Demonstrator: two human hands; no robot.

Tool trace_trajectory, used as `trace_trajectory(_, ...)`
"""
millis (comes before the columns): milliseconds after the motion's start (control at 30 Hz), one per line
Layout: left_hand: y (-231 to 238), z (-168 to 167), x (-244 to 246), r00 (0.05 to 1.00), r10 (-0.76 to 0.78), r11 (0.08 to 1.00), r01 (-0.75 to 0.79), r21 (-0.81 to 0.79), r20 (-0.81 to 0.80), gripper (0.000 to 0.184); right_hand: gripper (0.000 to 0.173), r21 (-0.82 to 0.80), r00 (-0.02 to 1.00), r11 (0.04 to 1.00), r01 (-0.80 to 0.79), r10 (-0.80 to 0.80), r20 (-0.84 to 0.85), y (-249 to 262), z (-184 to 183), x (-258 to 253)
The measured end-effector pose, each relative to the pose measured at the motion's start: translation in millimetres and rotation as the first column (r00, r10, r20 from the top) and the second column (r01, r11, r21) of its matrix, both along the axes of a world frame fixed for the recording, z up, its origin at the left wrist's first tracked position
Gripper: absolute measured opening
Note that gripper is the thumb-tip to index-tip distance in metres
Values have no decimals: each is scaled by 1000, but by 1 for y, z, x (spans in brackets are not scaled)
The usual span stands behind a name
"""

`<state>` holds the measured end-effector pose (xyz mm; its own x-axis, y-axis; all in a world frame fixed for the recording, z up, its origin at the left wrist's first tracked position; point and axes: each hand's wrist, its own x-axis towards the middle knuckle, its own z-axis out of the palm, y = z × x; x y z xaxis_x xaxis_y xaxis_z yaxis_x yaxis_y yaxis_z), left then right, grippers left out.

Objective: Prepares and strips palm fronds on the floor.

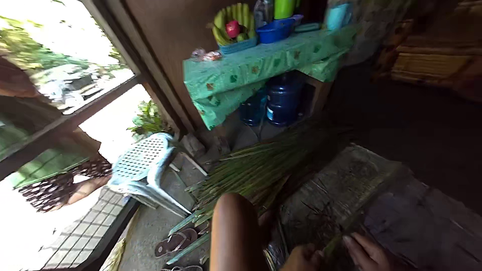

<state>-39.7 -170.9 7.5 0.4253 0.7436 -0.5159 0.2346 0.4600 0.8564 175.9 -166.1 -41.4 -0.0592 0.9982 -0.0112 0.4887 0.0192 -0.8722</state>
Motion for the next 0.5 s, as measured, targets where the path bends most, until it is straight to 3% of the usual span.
trace_trajectory(100,0,9,-6,999,-31,997,31,-64,11,27,38,45,986,988,145,-148,79,2,5,-8)
trace_trajectory(233,-5,8,-9,998,-3,993,10,-114,61,24,37,-94,969,964,248,-247,23,7,17,6)
trace_trajectory(300,-1,7,-8,997,29,989,-18,-146,73,25,36,-197,980,967,163,-182,-86,2,26,1)
trace_trajectory(367,6,4,-5,995,66,986,-54,-161,71,26,35,-201,984,979,14,-49,-172,-6,30,-14)
trace_trajectory(500,17,11,4,990,115,978,-99,-181,78,29,38,-153,971,970,-187,159,-176,-14,30,-35)
